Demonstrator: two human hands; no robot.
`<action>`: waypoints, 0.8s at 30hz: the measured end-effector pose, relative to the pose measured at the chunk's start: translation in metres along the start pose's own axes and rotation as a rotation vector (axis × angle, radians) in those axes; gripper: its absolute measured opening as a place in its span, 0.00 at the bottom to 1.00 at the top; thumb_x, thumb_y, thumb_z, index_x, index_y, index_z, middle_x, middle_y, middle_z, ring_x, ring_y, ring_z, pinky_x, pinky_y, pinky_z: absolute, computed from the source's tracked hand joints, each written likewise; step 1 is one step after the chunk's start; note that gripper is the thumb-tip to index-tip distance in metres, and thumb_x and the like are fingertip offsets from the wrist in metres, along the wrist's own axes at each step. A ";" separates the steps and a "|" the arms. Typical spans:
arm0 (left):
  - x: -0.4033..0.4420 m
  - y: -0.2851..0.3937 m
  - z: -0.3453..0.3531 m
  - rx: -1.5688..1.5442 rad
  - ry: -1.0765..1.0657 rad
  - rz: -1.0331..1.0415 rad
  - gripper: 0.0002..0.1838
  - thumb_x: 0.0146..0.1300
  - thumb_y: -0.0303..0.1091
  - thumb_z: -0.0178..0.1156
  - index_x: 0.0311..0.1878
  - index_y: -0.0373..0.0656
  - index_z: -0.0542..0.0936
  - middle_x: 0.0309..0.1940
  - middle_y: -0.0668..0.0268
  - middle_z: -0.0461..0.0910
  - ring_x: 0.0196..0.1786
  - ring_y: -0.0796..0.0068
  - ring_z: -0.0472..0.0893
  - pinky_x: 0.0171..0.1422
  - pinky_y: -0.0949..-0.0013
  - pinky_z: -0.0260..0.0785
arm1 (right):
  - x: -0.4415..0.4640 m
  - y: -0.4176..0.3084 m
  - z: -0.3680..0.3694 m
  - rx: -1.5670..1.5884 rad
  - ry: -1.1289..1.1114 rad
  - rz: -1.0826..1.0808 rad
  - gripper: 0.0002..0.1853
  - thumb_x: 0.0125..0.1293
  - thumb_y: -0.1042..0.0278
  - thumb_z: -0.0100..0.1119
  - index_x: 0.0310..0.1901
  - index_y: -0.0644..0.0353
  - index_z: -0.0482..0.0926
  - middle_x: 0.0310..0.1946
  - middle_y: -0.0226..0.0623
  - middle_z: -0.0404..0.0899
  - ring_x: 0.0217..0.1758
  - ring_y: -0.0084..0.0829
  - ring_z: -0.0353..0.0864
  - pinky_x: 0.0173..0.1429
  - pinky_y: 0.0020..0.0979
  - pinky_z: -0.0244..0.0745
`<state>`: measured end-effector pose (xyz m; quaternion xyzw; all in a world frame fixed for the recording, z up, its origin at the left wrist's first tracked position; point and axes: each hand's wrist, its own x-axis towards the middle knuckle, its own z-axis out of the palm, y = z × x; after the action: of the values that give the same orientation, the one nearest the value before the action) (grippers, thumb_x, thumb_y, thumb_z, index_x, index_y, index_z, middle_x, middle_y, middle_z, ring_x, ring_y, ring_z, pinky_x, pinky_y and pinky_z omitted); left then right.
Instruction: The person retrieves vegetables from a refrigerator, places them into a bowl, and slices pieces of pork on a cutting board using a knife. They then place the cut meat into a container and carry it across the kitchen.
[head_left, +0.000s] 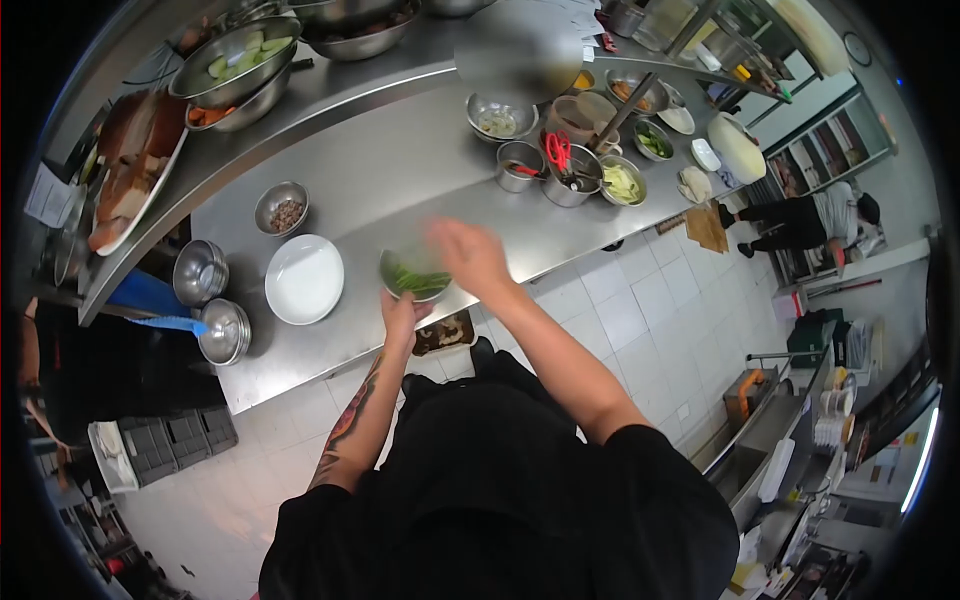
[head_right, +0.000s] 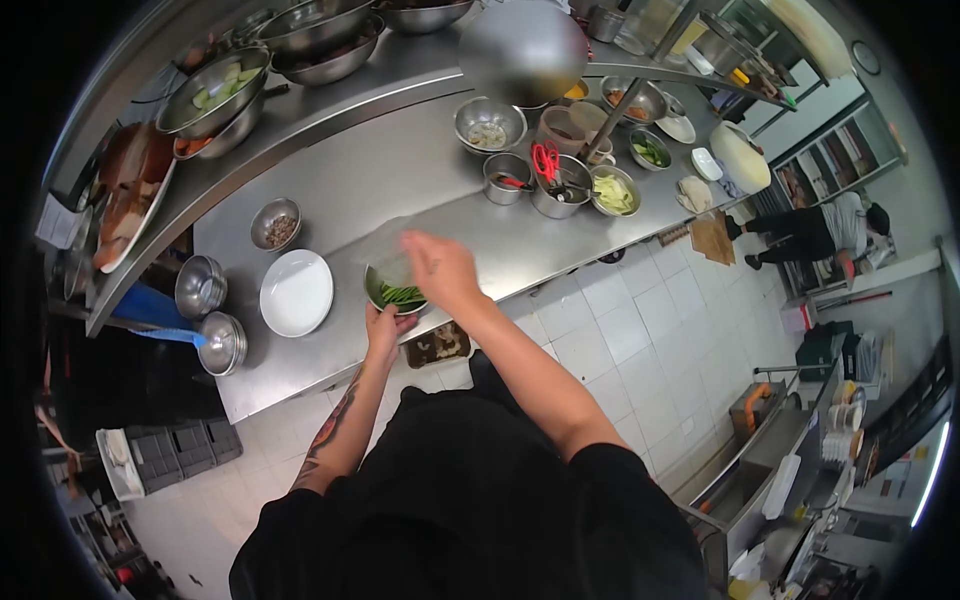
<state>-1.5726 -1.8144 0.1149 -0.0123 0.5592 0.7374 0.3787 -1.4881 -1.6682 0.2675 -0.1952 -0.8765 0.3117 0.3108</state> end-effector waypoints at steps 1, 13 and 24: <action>0.004 0.003 0.003 0.003 -0.005 -0.007 0.23 0.72 0.21 0.50 0.68 0.39 0.62 0.56 0.49 0.82 0.44 0.56 0.90 0.43 0.61 0.89 | -0.007 0.007 -0.005 0.194 0.171 0.058 0.12 0.80 0.62 0.56 0.52 0.57 0.87 0.37 0.51 0.90 0.36 0.43 0.91 0.42 0.38 0.83; 0.088 0.009 0.036 0.070 -0.017 0.134 0.22 0.74 0.21 0.48 0.70 0.39 0.62 0.56 0.46 0.81 0.47 0.56 0.89 0.45 0.60 0.88 | -0.250 0.130 -0.161 0.462 0.499 0.917 0.23 0.87 0.52 0.45 0.60 0.66 0.79 0.45 0.46 0.90 0.37 0.35 0.91 0.40 0.33 0.86; 0.059 -0.026 0.055 0.084 0.169 -0.045 0.29 0.80 0.43 0.58 0.75 0.44 0.60 0.63 0.50 0.78 0.51 0.54 0.89 0.45 0.55 0.88 | -0.196 0.223 -0.160 0.741 0.215 0.867 0.17 0.85 0.60 0.49 0.60 0.65 0.79 0.46 0.46 0.90 0.36 0.35 0.90 0.39 0.32 0.86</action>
<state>-1.5773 -1.7340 0.0878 -0.0711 0.6191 0.7010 0.3468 -1.2050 -1.5426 0.1334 -0.4451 -0.5122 0.6751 0.2896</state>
